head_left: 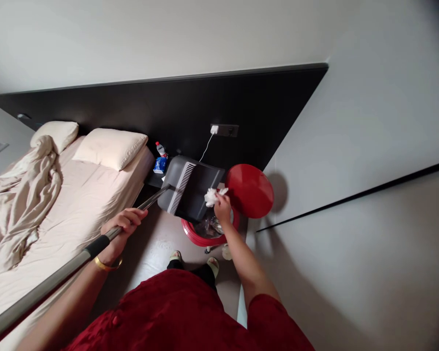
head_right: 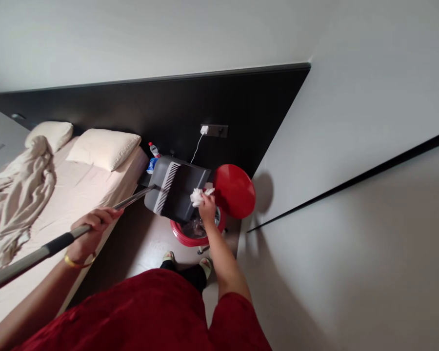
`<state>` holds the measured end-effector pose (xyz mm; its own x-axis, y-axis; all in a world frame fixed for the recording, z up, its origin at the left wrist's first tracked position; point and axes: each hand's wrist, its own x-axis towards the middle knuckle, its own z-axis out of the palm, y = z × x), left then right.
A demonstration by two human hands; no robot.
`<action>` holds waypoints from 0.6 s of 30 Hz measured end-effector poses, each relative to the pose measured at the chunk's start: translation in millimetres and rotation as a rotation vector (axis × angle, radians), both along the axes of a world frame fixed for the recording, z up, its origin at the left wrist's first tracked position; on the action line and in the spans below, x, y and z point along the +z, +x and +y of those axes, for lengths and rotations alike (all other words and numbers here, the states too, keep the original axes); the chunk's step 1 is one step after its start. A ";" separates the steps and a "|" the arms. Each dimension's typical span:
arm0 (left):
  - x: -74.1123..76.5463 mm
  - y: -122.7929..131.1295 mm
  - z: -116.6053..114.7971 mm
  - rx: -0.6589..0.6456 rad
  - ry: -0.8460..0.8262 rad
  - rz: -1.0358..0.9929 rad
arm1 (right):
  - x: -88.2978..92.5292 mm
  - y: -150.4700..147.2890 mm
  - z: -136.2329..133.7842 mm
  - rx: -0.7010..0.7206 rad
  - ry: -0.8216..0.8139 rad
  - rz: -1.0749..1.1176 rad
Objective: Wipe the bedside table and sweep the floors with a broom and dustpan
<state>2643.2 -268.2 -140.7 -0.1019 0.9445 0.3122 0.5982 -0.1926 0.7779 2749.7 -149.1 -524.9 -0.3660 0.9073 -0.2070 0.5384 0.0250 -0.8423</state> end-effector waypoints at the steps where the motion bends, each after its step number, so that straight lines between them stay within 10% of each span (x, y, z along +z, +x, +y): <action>1: -1.4 0.5 -2.3 0.025 -0.013 -0.031 | 2.2 -3.9 12.6 -0.059 0.047 0.078; 5: -8.3 2.4 -10.2 0.087 -0.047 -0.082 | 5.0 -15.3 30.7 -0.058 0.087 0.206; 13: -7.3 12.0 -6.9 0.152 -0.012 -0.052 | -6.2 -4.7 -83.8 0.415 -0.004 0.134; 18: -2.8 18.8 3.9 0.192 -0.013 -0.143 | 3.5 3.5 -91.2 0.570 -0.073 0.038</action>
<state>2662.0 -264.3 -143.5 -0.3227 0.9074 0.2694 0.5067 -0.0748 0.8589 2753.2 -240.4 -521.4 -0.8013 0.5487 -0.2383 0.4259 0.2435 -0.8714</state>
